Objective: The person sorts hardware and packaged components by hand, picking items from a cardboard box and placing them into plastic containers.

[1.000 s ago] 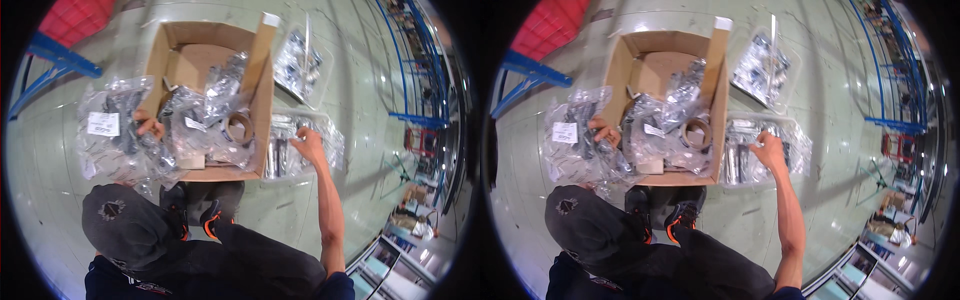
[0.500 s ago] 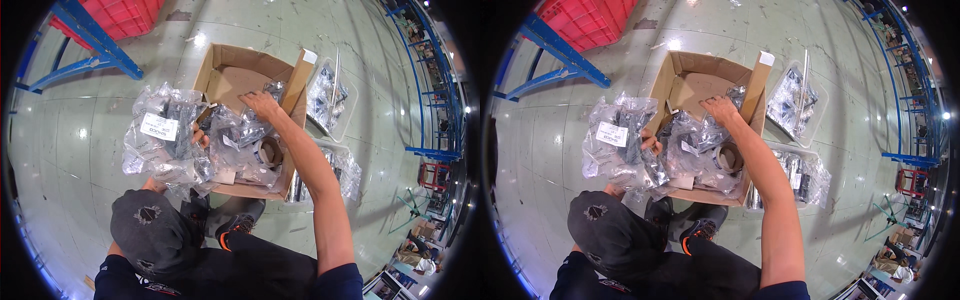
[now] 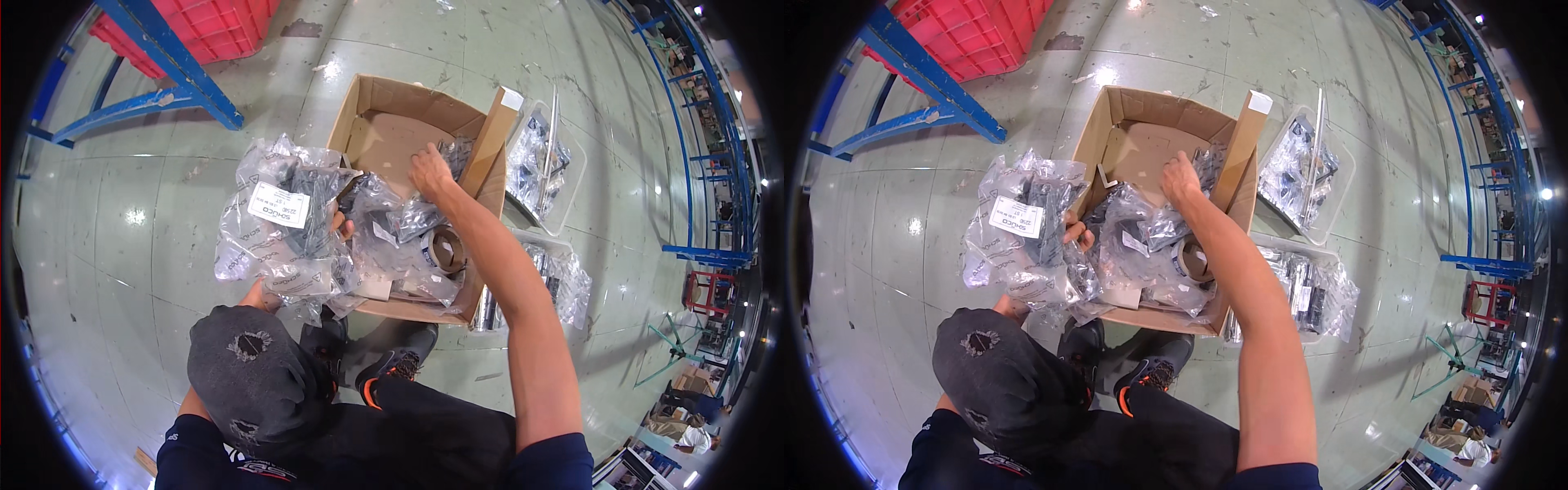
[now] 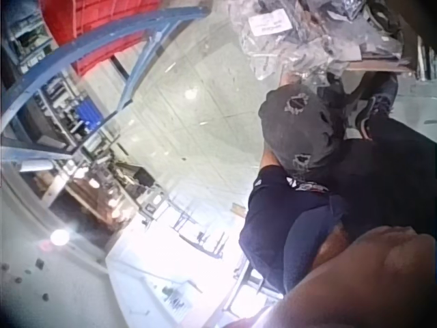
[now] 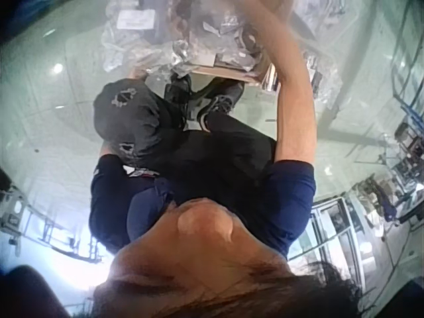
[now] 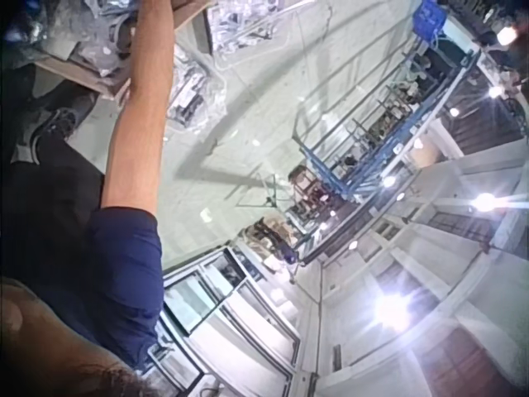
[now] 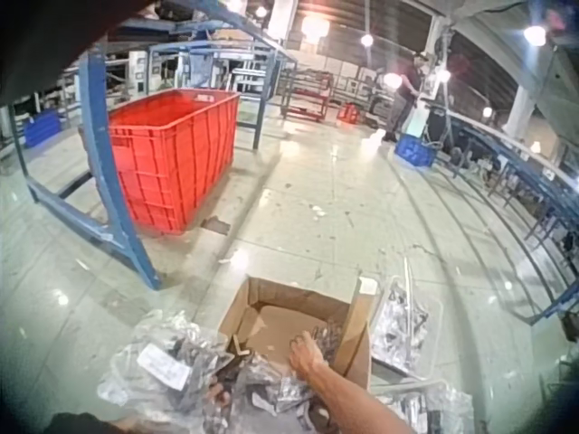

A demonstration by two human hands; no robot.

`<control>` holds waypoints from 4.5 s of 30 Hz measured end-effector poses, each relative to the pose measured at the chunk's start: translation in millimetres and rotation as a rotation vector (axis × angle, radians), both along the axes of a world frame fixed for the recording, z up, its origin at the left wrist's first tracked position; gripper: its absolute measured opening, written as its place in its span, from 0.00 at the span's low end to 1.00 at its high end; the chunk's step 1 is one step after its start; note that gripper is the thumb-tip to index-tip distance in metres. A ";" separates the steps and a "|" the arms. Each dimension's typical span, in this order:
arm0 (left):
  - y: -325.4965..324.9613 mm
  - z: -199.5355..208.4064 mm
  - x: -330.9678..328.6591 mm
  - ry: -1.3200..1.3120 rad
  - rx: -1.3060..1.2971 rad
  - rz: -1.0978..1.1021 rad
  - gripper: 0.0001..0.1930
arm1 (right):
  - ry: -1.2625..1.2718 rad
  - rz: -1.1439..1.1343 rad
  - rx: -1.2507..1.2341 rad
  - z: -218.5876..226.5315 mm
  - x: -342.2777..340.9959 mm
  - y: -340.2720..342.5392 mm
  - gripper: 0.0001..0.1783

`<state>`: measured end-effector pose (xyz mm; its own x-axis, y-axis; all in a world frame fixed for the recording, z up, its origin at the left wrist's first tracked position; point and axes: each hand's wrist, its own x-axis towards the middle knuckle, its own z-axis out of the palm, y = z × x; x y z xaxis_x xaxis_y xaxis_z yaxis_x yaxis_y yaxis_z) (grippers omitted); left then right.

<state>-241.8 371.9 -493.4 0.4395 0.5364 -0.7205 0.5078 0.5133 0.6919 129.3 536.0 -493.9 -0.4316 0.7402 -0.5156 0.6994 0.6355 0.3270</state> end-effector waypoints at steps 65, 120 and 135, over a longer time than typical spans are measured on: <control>43.8 93.5 101.4 -1.113 -0.282 0.698 0.29 | 1.878 -1.735 -0.456 62.1 40.1 -126.6 0.21; 254.8 54.6 261.3 0.810 0.725 -0.922 0.31 | 2.112 -1.964 -0.590 48.9 -4.1 -203.0 0.22; 325.1 -38.1 270.2 0.108 0.621 -0.780 0.28 | 2.201 -2.066 -0.544 45.7 -2.7 -212.0 0.17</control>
